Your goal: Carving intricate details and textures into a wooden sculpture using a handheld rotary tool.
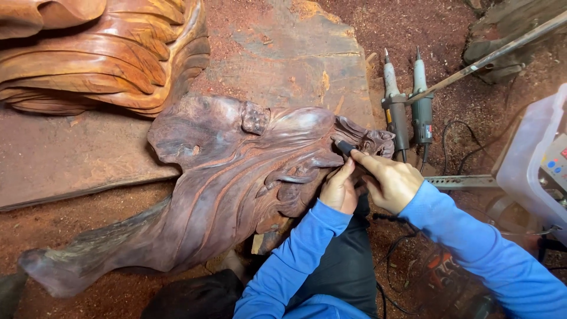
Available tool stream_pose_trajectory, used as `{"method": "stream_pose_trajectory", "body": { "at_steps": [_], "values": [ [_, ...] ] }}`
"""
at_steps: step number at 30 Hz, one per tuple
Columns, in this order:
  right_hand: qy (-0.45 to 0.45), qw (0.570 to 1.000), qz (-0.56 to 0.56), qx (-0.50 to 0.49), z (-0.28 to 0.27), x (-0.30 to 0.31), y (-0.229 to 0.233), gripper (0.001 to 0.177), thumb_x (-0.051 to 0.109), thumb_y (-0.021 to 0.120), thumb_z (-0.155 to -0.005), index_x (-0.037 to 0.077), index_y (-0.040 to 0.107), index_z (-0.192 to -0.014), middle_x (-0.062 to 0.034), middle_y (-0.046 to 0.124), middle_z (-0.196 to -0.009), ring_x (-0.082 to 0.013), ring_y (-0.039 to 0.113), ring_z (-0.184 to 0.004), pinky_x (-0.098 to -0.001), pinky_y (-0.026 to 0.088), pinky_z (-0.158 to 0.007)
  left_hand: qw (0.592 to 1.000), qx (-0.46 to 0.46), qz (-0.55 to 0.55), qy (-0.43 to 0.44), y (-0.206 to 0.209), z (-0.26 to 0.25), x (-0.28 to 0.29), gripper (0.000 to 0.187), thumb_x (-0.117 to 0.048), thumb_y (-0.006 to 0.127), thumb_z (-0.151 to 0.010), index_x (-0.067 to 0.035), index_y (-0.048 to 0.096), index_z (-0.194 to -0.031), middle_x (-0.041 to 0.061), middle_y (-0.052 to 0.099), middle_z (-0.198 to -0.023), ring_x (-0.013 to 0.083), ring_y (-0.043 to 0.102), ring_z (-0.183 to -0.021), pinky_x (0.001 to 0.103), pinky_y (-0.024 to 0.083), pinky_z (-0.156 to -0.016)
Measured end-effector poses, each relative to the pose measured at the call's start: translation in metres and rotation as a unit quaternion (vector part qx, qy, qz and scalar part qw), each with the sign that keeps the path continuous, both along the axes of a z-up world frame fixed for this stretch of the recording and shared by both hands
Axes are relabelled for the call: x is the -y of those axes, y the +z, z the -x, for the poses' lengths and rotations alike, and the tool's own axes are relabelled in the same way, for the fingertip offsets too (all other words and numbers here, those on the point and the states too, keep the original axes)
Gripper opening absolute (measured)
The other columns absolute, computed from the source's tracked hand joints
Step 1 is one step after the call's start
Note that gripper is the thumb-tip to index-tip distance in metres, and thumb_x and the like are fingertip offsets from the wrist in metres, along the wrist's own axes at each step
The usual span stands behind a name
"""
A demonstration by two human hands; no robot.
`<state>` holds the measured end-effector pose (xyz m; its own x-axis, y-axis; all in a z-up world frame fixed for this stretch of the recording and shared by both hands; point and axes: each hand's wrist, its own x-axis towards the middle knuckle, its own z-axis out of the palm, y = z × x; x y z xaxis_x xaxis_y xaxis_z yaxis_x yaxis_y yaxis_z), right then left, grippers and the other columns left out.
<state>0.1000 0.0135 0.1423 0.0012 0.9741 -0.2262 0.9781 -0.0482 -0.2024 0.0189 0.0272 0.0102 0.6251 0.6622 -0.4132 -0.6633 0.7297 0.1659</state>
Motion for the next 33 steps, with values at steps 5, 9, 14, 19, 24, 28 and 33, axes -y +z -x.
{"method": "stream_pose_trajectory", "body": {
  "at_steps": [5,9,14,19,24,28,33],
  "values": [
    [-0.014,1.000,0.000,0.013,-0.001,0.001,-0.007,0.058,0.018,0.064,-0.086,0.020,0.057,-0.143,-0.0156,0.072,-0.125,-0.0447,0.072,-0.100,-0.0606,0.061,-0.081,1.000,0.011,0.018,-0.013,0.000,0.001,-0.003,0.058,-0.038,0.074,-0.095,-0.004,0.059,-0.140,0.019,0.059,-0.135,0.0395,0.046,-0.127,0.063,0.031,-0.108],
    [-0.023,1.000,-0.002,0.021,-0.003,0.005,-0.009,0.060,0.019,0.063,-0.086,0.023,0.056,-0.145,-0.0134,0.072,-0.125,-0.0425,0.072,-0.100,-0.0577,0.061,-0.082,1.000,0.009,0.020,-0.015,-0.005,-0.002,-0.002,0.055,-0.035,0.075,-0.095,-0.002,0.060,-0.136,0.020,0.060,-0.131,0.0409,0.045,-0.126,0.065,0.031,-0.108],
    [-0.027,0.999,-0.020,0.010,0.003,0.010,-0.003,0.059,0.013,0.063,-0.086,0.019,0.059,-0.144,-0.0156,0.073,-0.123,-0.0416,0.073,-0.100,-0.0544,0.062,-0.081,1.000,-0.013,0.002,-0.015,0.003,0.005,-0.003,0.046,-0.032,0.075,-0.095,-0.003,0.066,-0.129,0.022,0.064,-0.123,0.0416,0.051,-0.118,0.066,0.035,-0.103],
    [-0.021,0.999,-0.050,0.000,0.007,0.011,-0.004,0.055,0.014,0.065,-0.086,0.016,0.062,-0.141,-0.0159,0.072,-0.124,-0.0414,0.073,-0.100,-0.0545,0.062,-0.081,1.000,-0.025,-0.007,-0.010,0.001,0.002,-0.003,0.042,-0.031,0.074,-0.095,-0.006,0.069,-0.128,0.018,0.065,-0.124,0.0393,0.053,-0.119,0.067,0.036,-0.104],
    [-0.019,0.998,-0.061,0.002,0.008,0.012,-0.004,0.053,0.016,0.064,-0.086,0.017,0.063,-0.139,-0.0141,0.074,-0.117,-0.0416,0.073,-0.096,-0.0542,0.062,-0.078,1.000,-0.023,0.003,0.003,0.009,0.005,-0.003,0.039,-0.030,0.076,-0.093,-0.006,0.071,-0.123,0.021,0.065,-0.120,0.0398,0.053,-0.117,0.069,0.033,-0.105],
    [-0.028,0.997,-0.073,-0.006,0.006,0.019,-0.003,0.050,0.014,0.066,-0.084,0.015,0.065,-0.134,-0.0140,0.075,-0.112,-0.0413,0.074,-0.093,-0.0523,0.063,-0.077,0.999,-0.038,-0.016,0.007,0.021,0.008,0.000,0.032,-0.027,0.076,-0.094,-0.006,0.074,-0.118,0.018,0.070,-0.114,0.0356,0.057,-0.111,0.069,0.034,-0.105],
    [-0.035,0.996,-0.081,-0.008,0.005,0.023,-0.006,0.047,0.017,0.066,-0.086,0.018,0.066,-0.133,-0.0111,0.076,-0.111,-0.0378,0.074,-0.096,-0.0501,0.063,-0.077,0.998,-0.045,-0.028,0.015,0.017,0.005,0.001,0.029,-0.025,0.077,-0.093,-0.006,0.076,-0.115,0.016,0.071,-0.115,0.0343,0.060,-0.112,0.066,0.037,-0.102]
  ]
}}
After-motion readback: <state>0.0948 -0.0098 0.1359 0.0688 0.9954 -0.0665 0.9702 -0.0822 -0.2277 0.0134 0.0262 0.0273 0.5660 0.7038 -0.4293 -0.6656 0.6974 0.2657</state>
